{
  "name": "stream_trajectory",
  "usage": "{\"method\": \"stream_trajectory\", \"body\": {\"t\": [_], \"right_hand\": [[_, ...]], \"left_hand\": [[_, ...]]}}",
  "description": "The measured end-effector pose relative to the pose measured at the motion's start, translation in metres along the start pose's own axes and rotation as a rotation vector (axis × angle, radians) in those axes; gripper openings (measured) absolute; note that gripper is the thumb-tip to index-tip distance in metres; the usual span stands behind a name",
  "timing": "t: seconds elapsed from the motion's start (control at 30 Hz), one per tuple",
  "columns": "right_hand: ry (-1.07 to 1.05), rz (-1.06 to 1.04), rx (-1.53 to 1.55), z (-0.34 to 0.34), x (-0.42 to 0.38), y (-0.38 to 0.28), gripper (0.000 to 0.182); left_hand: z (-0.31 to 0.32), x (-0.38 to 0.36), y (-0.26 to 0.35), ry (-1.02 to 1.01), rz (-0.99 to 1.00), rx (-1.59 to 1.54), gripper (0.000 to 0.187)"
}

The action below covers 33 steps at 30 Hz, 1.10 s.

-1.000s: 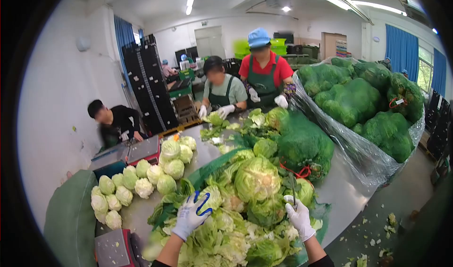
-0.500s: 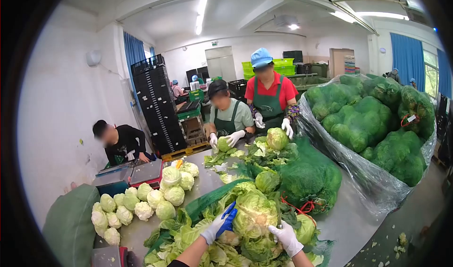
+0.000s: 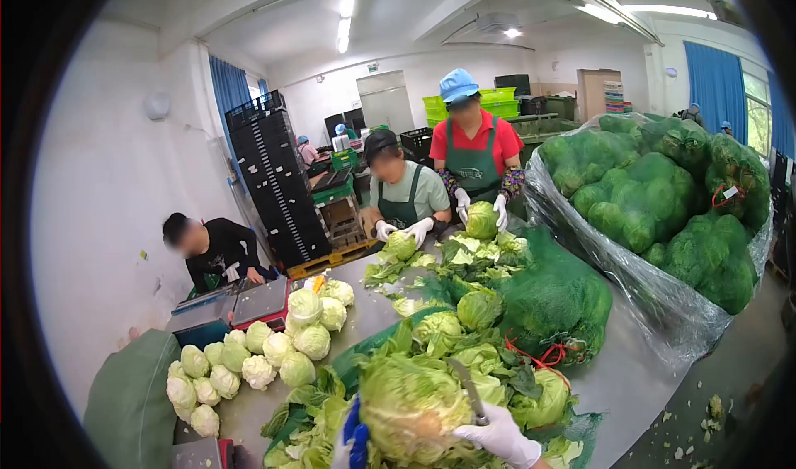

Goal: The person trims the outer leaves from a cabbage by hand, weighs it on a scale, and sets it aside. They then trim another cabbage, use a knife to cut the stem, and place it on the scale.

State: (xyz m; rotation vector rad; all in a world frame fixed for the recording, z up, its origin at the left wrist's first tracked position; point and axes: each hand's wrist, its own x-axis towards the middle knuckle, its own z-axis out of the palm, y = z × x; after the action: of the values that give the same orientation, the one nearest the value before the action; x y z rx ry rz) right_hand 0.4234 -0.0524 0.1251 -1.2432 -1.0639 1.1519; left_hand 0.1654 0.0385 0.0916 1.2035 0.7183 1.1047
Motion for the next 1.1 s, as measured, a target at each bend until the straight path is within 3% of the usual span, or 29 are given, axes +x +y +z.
{"method": "stream_trajectory", "body": {"t": [0.03,0.13,0.17,0.27,0.37,0.43,0.47,0.5,0.57,0.6,0.67,0.7,0.77,0.83,0.9,0.93,0.97,1.0,1.1], "right_hand": [[-0.086,0.109,-0.031,0.008,-0.003,-0.005,0.053],[-0.227,0.120,0.135,0.051,-0.018,-0.014,0.035],[-0.189,0.048,0.250,0.072,-0.021,0.008,0.026],[-0.279,0.206,0.249,0.113,-0.028,0.045,0.022],[-0.323,0.341,0.292,0.142,-0.032,0.076,0.036],[-0.243,0.560,0.138,0.149,-0.040,0.061,0.047],[-0.253,0.555,0.079,0.153,-0.036,0.077,0.031],[-0.304,0.586,0.032,0.164,-0.009,0.155,0.046],[-0.274,0.557,-0.030,0.164,-0.018,0.136,0.054],[-0.208,0.529,-0.049,0.164,-0.021,0.137,0.052],[-0.100,0.436,-0.014,0.162,-0.023,0.137,0.046],[-0.052,0.454,-0.010,0.160,-0.029,0.122,0.043],[0.072,0.245,-0.292,0.156,-0.039,0.106,0.046],[0.289,-0.088,-0.590,0.149,-0.040,0.141,0.045],[0.392,-0.003,-0.682,0.148,-0.057,0.107,0.041],[0.431,-0.202,-0.629,0.143,-0.061,0.116,0.038],[0.410,-0.305,-0.692,0.138,-0.068,0.105,0.035],[0.354,-0.291,-0.643,0.138,-0.077,0.091,0.034],[0.284,-0.309,-0.677,0.141,-0.103,0.080,0.035]], "left_hand": [[-0.011,-0.017,0.011,0.043,0.052,0.222,0.058],[-0.027,-0.067,0.064,0.070,0.056,0.492,0.050],[-0.037,-0.083,0.066,0.153,-0.068,0.459,0.046],[-0.092,-0.126,0.037,0.188,-0.112,0.419,0.045],[-0.143,-0.161,0.000,0.243,-0.187,0.330,0.044],[-0.162,-0.172,-0.012,0.252,-0.425,-0.073,0.048],[-0.161,-0.176,-0.014,0.214,-0.416,-0.034,0.051],[-0.157,-0.180,-0.017,0.173,-0.408,0.003,0.055],[-0.171,-0.175,-0.038,0.276,-0.448,0.065,0.062],[-0.185,-0.168,-0.058,0.187,-0.296,0.272,0.063],[-0.164,-0.173,-0.040,0.103,0.007,0.793,0.069],[-0.126,-0.160,0.006,0.102,0.158,1.114,0.075],[-0.100,-0.157,0.033,0.092,-0.113,1.035,0.073],[-0.080,-0.144,0.037,0.096,-0.024,1.188,0.085],[-0.070,-0.130,0.033,0.060,0.119,1.290,0.085],[-0.069,-0.123,0.030,0.034,0.152,1.275,0.084],[-0.070,-0.116,0.024,0.013,0.203,1.259,0.084],[-0.086,-0.106,0.001,-0.068,0.232,1.106,0.083],[-0.080,-0.094,0.005,-0.139,0.246,1.027,0.083]]}}
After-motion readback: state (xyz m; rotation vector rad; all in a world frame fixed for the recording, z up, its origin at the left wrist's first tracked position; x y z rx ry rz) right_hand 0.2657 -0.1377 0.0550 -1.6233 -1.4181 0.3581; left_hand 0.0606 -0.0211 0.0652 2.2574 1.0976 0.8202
